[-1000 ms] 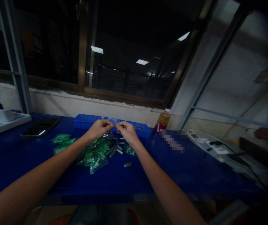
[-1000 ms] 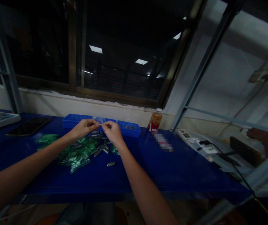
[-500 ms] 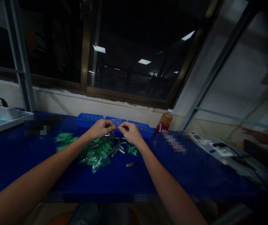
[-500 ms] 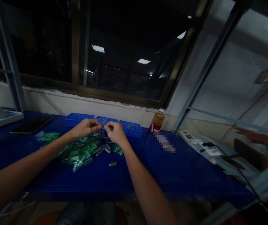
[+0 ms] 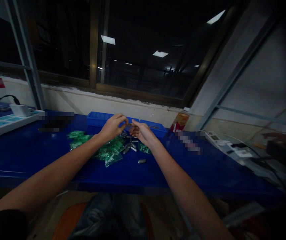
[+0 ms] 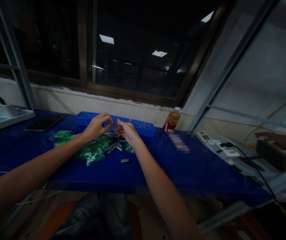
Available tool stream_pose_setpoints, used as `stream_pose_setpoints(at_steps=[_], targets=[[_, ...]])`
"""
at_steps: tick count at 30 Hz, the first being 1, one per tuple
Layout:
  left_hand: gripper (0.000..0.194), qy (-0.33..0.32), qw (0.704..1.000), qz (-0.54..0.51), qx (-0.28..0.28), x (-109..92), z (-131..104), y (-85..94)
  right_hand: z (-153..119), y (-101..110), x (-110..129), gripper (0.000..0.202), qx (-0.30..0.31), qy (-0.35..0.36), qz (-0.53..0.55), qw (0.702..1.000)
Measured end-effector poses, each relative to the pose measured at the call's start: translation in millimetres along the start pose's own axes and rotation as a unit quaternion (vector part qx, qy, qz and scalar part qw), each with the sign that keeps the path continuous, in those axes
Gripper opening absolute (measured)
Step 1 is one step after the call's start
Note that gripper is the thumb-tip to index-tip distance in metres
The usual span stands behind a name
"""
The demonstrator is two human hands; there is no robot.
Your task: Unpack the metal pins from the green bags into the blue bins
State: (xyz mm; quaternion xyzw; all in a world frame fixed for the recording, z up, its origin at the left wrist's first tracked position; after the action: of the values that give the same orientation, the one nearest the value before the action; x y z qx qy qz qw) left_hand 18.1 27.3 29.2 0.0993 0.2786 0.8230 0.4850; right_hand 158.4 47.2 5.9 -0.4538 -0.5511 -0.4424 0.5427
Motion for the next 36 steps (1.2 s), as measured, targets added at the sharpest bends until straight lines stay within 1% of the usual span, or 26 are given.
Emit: stream_pose_setpoints(at_steps=[2,3,5,8,10,12,13,14,16,17,19,20,21,22,24,25,26,27,29,31,34,36], targets=[[0.01,-0.014,1.0,0.001,-0.004,-0.1,-0.3,0.7,-1.0,-2.9,2.3,0.02,0.026,0.022,-0.009,0.999],[0.01,-0.016,1.0,-0.003,-0.005,0.4,-0.3,0.9,-0.7,-2.8,3.2,0.018,0.026,0.037,-0.021,0.999],[0.015,-0.012,1.0,-0.011,-0.001,2.4,-0.2,0.9,1.4,0.2,3.6,0.017,0.002,0.062,-0.049,0.997],[0.03,0.014,0.999,-0.025,0.014,9.0,-1.4,-1.0,4.3,7.0,4.0,0.019,-0.061,0.094,-0.09,0.99],[0.039,0.037,0.998,-0.036,0.044,15.9,-3.8,-5.0,3.5,9.5,6.9,0.022,-0.085,0.115,-0.114,0.983],[0.044,0.055,0.992,-0.038,0.105,23.0,-7.9,-12.0,-0.8,14.4,16.7,0.023,-0.122,0.161,-0.141,0.969],[0.043,0.061,0.987,-0.033,0.143,26.1,-10.5,-16.1,-4.5,19.4,24.7,0.023,-0.157,0.2,-0.156,0.954],[0.039,0.066,0.981,-0.025,0.183,28.6,-13.3,-20.3,-9.3,27.0,34.2,0.022,-0.208,0.247,-0.173,0.93],[0.031,0.069,0.964,-0.009,0.256,31.0,-18.9,-27.6,-20.1,48.8,52.5,0.022,-0.334,0.339,-0.201,0.856],[0.029,0.07,0.956,-0.006,0.283,30.9,-21.3,-30.5,-23.9,62.3,58.6,0.022,-0.392,0.364,-0.212,0.818],[0.028,0.07,0.946,-0.006,0.316,28.5,-24.7,-34.6,-24.7,90.7,63.3,0.024,-0.474,0.371,-0.257,0.756],[0.028,0.07,0.943,-0.008,0.324,26.9,-25.8,-36.0,-21.5,104.2,62.1,0.025,-0.491,0.356,-0.294,0.739],[0.028,0.071,0.942,-0.009,0.327,25.4,-26.8,-36.9,-15.7,115.8,58.8,0.025,-0.485,0.332,-0.346,0.732],[0.028,0.072,0.942,-0.011,0.327,24.4,-27.6,-37.7,-8.3,125.4,53.5,0.025,-0.462,0.297,-0.406,0.731],[0.028,0.073,0.945,-0.011,0.32,24.0,-29.4,-38.8,3.2,141.4,41.0,0.032,-0.448,0.222,-0.472,0.726],[0.028,0.075,0.946,-0.008,0.315,24.7,-30.4,-39.2,7.3,145.7,35.9,0.033,-0.446,0.197,-0.482,0.728],[0.028,0.078,0.948,-0.005,0.308,26.0,-31.4,-39.6,10.6,146.5,32.5,0.033,-0.441,0.19,-0.486,0.73],[0.028,0.082,0.95,-0.001,0.301,27.6,-32.4,-40.0,13.6,143.6,30.5,0.031,-0.43,0.197,-0.487,0.734],[0.026,0.092,0.954,0.004,0.287,30.9,-34.3,-40.5,17.9,129.4,28.6,0.025,-0.392,0.234,-0.487,0.744],[0.025,0.099,0.955,0.003,0.279,33.5,-35.6,-41.0,19.1,108.4,26.0,0.02,-0.338,0.269,-0.49,0.757],[0.029,0.106,0.954,-0.002,0.28,36.1,-36.5,-41.0,13.0,74.1,17.6,0.017,-0.244,0.292,-0.497,0.78],[0.034,0.114,0.952,-0.002,0.283,37.5,-36.5,-40.0,5.7,54.0,10.4,0.017,-0.184,0.292,-0.503,0.792]])
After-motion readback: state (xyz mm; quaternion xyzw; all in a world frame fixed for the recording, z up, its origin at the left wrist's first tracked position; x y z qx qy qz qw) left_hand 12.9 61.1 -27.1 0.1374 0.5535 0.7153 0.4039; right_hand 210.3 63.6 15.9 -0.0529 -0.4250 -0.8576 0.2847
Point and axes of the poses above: each hand's wrist, its own z-axis towards the middle knuckle, its own y-axis out of the back of the hand, x = y × z, the point moved 4 cm from there along z, towards the middle knuckle, and after that the axes turned 6 degrees about -y, right-handed, at the moved point
